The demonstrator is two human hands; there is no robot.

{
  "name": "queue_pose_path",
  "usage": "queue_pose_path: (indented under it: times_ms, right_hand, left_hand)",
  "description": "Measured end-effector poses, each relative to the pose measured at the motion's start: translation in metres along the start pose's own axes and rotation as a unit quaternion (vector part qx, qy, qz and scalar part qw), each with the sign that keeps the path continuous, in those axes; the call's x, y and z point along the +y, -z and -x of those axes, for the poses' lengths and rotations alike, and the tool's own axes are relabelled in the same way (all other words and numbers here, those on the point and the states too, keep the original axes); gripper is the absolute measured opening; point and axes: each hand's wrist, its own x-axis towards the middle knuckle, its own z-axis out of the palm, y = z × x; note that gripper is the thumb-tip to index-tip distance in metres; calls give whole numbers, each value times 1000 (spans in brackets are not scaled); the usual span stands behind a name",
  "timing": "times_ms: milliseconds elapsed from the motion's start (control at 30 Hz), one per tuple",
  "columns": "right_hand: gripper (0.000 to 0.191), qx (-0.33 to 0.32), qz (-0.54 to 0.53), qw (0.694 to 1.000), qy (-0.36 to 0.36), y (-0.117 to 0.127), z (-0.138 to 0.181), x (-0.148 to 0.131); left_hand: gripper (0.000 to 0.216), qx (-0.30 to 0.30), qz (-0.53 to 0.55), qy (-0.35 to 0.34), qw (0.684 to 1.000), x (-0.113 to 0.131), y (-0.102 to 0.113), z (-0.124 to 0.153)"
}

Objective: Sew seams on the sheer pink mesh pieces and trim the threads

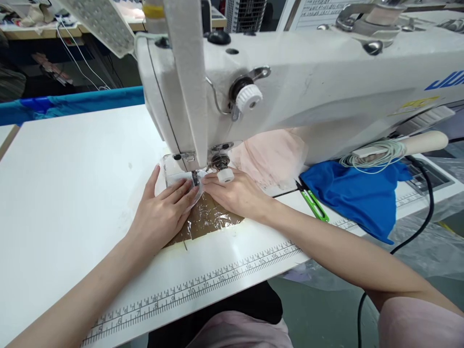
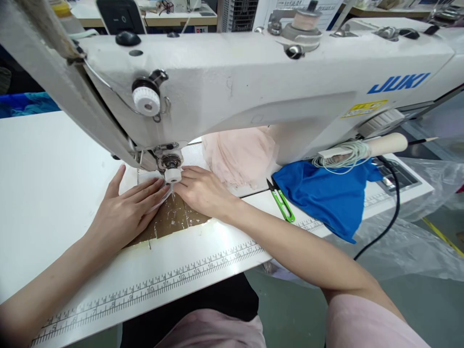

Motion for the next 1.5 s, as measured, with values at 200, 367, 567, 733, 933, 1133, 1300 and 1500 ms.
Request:
queue_pose_path:
  times_ms: [200, 367, 567, 733, 933, 1133, 1300, 1500]
  right_hand:
    - [24, -3, 7, 1000, 4, 0, -1, 0]
    - [23, -3, 11, 1000, 7, 0, -1, 0]
    - [25, 1, 20, 1000, 2, -1, 1, 0]
    - [28, 65, 17, 998, 17, 2, 1, -10]
    - [27, 54, -31, 993, 101, 4, -1, -29]
    - [34, 2, -15, 999, 30, 11, 1, -39]
    - [32, -84, -22, 996, -30, 16, 1, -41]
    - [29, -98, -7, 988, -117, 13, 2, -31]
  left_hand:
    - [29, 8, -10, -7, 1000, 0, -1, -1]
    - [30, 4, -8, 4, 1000, 0, -1, 0]
    - [41, -10, 13, 34, 999, -3, 6, 1]
    - [55, -44, -78, 39, 995, -3, 22, 5]
    - [18, 12, -93, 23, 995, -8, 30, 4]
    - [40, -64, -14, -27, 997, -21, 12, 6]
    - [43, -68, 17, -11, 997, -19, 11, 7]
    - [44, -48, 40, -35, 997, -17, 5, 4]
